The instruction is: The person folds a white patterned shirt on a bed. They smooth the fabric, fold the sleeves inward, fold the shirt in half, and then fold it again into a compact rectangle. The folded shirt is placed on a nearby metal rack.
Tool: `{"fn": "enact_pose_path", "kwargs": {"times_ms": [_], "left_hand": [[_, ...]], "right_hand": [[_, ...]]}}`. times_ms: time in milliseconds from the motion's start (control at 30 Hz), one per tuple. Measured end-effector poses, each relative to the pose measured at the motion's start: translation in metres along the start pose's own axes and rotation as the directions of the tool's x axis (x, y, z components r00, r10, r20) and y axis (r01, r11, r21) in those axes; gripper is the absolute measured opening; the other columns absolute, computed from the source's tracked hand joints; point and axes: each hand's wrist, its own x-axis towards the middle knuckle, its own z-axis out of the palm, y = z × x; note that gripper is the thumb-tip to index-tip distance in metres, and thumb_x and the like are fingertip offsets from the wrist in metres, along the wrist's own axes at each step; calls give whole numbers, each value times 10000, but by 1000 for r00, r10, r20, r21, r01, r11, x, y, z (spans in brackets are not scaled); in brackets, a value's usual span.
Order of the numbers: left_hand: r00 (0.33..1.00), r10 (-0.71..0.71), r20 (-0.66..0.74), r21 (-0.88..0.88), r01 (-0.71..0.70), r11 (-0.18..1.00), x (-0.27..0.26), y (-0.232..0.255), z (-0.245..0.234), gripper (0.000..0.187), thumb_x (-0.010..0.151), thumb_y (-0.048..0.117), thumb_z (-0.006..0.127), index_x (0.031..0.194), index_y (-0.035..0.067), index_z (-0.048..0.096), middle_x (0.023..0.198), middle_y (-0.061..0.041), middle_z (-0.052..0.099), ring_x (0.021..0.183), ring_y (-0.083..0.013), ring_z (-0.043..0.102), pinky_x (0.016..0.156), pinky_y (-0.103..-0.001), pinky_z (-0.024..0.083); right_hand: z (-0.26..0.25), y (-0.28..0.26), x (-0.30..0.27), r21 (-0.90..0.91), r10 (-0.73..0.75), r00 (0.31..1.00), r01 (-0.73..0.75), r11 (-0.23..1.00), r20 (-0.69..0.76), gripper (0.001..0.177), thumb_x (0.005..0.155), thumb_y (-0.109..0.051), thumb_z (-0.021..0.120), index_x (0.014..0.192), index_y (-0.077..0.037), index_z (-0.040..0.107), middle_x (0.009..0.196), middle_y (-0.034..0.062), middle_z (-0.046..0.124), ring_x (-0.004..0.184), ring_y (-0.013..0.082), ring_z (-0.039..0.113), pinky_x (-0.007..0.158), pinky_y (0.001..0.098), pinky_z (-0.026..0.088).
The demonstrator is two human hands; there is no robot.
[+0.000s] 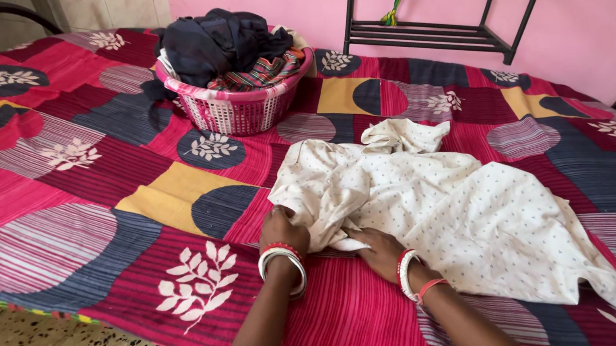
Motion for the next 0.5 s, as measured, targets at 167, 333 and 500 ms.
{"fn": "enact_pose_path", "kwargs": {"times_ms": [167,333,500], "left_hand": [[999,-50,-1,-54,50,997,2,8,-52,595,791,263,698,1328,39,573,1179,-296,676,1126,-447,642,962,-495,509],[924,-174,341,286,74,955,0,1,-90,433,829,322,666,1132,25,755,1151,-250,729,1090,-385,715,953,-468,568],[848,-196,492,459,-61,887,-5,2,-99,459,822,364,724,1125,19,742,1133,-230,736,1052,-345,744,934,-460,585]], "right_hand": [[-20,-16,0,37,-202,979,203,978,-32,528,892,-51,583,1411,-150,597,1496,182,514,1364,329,489,1144,378,374],[-25,-42,-20,149,-41,985,16,989,169,479,913,-115,612,1392,-135,613,1442,131,620,1347,285,583,1141,346,438],[-16,-48,-33,221,-231,945,181,958,230,513,898,-78,557,1408,-86,604,1490,154,547,1371,289,514,1140,361,390]]}}
